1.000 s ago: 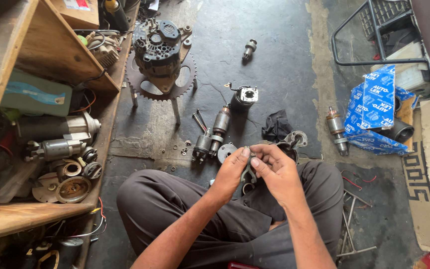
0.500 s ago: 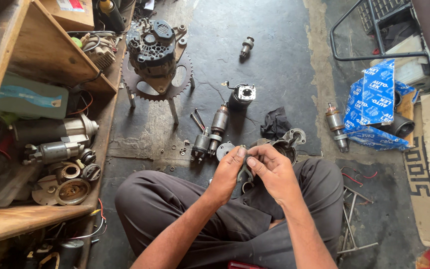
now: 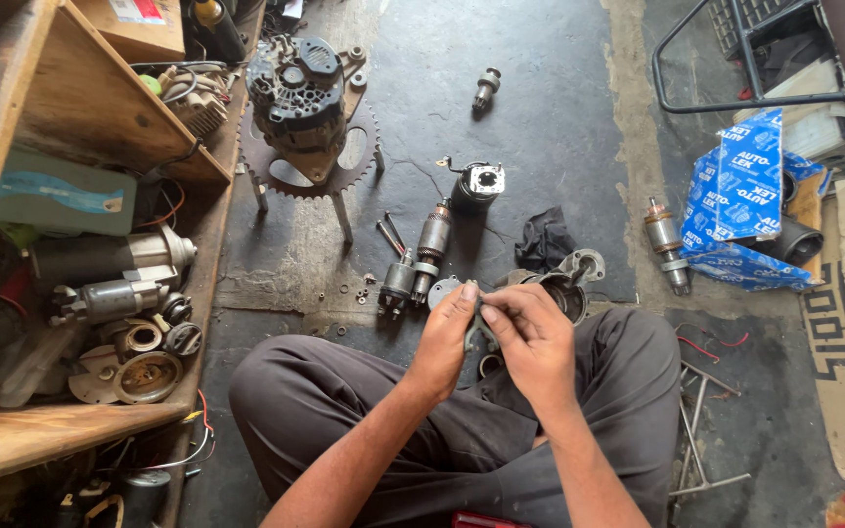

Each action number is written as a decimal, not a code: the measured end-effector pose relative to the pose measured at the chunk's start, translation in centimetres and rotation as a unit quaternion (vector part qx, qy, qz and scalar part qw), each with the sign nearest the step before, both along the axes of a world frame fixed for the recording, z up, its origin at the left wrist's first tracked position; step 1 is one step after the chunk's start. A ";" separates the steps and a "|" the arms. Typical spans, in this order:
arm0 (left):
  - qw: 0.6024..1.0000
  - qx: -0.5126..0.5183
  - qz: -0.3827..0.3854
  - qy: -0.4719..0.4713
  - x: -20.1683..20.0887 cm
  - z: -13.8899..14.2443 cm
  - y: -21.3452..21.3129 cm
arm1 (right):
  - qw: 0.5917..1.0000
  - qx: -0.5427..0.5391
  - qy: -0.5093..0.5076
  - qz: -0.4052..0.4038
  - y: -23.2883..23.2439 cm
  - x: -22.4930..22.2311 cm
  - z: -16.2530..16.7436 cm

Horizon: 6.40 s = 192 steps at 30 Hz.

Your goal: The person applies glue to a small metal component and uses pliers to manipulate it. They then pick up a motor armature and fit the component onto it.

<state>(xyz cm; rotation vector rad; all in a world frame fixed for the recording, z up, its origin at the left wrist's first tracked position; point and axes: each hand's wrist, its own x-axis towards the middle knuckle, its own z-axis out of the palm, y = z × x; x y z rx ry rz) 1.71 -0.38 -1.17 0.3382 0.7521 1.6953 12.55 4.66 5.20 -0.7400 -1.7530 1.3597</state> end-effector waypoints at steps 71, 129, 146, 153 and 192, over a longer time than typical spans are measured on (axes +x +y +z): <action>0.923 0.182 0.058 0.335 -3.4 5.7 -2.4 | 0.964 0.254 -0.074 0.020 0.0 2.4 6.4; 0.954 0.143 -0.062 0.257 -3.4 3.7 -2.2 | 0.964 0.157 -0.147 0.158 1.7 3.8 7.7; 0.951 0.119 -0.141 0.247 -3.3 3.9 -2.0 | 0.939 0.015 -0.217 0.265 4.3 3.9 7.1; 0.934 0.136 -0.116 0.310 -3.2 3.3 -2.1 | 0.918 0.119 -0.198 0.323 4.9 3.2 7.4; 0.918 0.021 0.081 0.388 -1.1 3.2 -1.1 | 0.930 0.349 -0.116 0.013 1.9 2.1 4.5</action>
